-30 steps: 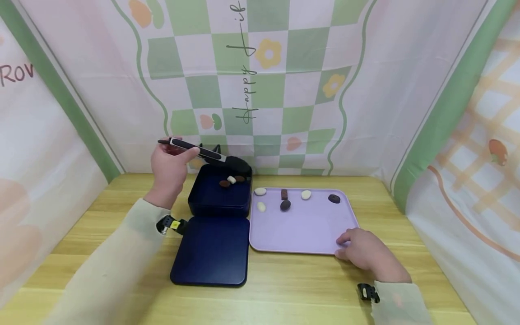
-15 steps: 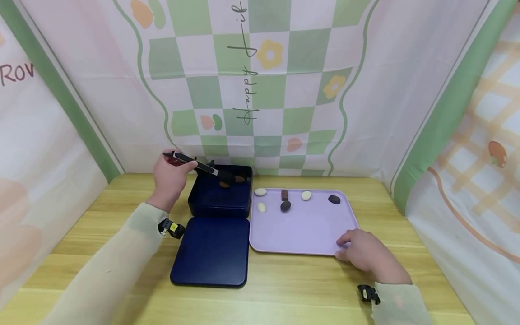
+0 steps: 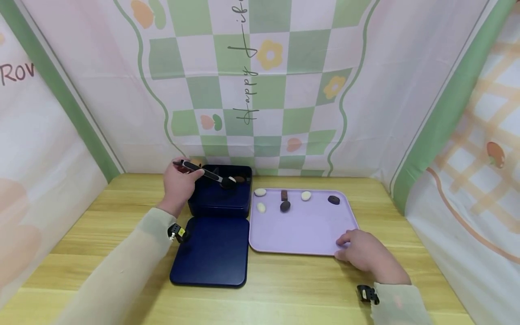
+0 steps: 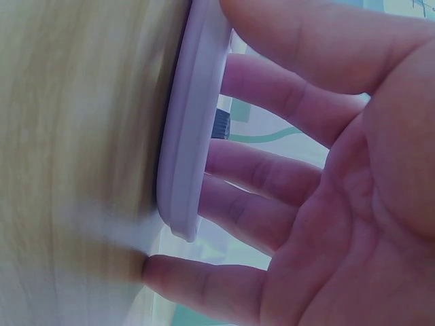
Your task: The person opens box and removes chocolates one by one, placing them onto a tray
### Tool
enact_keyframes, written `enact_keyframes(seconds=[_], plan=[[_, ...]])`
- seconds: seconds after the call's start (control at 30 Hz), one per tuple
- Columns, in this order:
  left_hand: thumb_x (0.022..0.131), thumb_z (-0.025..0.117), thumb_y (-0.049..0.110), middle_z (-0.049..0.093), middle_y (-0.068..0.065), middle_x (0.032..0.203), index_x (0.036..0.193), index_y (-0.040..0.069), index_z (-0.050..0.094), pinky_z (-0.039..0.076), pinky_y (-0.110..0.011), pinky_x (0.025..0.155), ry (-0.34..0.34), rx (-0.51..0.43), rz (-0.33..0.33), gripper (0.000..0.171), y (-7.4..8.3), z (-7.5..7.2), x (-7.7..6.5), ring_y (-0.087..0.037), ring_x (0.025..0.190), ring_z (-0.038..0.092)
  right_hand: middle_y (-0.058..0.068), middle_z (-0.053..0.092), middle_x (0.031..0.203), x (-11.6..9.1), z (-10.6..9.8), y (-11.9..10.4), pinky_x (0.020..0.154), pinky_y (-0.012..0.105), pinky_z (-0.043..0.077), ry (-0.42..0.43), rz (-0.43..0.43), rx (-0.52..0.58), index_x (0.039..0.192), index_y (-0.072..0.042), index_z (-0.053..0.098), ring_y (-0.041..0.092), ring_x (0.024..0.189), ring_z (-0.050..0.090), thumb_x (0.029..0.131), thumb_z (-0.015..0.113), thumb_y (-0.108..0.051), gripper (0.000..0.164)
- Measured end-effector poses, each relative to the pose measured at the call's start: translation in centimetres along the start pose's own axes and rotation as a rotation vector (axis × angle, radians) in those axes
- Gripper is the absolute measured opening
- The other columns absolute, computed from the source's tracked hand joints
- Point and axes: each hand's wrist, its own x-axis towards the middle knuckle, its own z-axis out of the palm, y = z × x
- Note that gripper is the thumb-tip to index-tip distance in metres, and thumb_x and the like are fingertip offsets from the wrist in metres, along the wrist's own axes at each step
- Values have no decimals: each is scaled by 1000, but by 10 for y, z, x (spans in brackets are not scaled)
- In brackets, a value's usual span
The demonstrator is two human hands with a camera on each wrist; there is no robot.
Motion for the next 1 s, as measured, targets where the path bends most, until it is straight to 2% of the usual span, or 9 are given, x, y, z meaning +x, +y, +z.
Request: enact_keyframes(seconds=[0.1,0.27,0.43,0.63,0.8,1.0], plan=[[84,80,8,59,-15,115,126,-2,55,51,-39,87,-21,-28,23,50,-3,3,-6,-28,103,60,35,56,126,1,0,0,99,69,34,-5,-1,-1,110,-3,73,59,122,43,86,78,-25,32],[89,74,7,50,-20,134,135,-1,50,48,-41,96,-49,-110,32,53,-5,7,-23,-32,120,55,35,57,125,1,1,2,98,68,35,7,-21,-11,108,-3,74,58,120,45,86,78,-25,31],[94,71,11,51,-20,130,139,1,50,47,-44,95,-26,-76,34,51,-4,9,-38,-33,114,56,35,58,124,0,1,2,97,68,35,10,-29,-15,108,-3,74,58,119,46,85,78,-25,32],[92,72,10,55,-23,125,136,-4,51,48,-45,95,27,-13,14,51,-12,10,-42,-35,112,58,36,57,124,1,1,2,97,68,36,9,-27,-18,108,-4,74,58,119,47,85,78,-25,31],[92,74,15,58,-22,122,136,-1,54,49,-44,93,66,44,-7,51,-14,9,-47,-33,111,59,36,57,124,1,2,2,97,68,36,10,-20,-19,108,-4,73,58,118,47,85,78,-25,31],[91,74,14,58,-24,123,135,-3,55,50,-45,93,105,54,18,51,-17,9,-54,-36,113,60,36,56,124,0,2,1,97,68,36,9,-13,-12,108,-4,73,58,119,47,86,78,-24,30]])
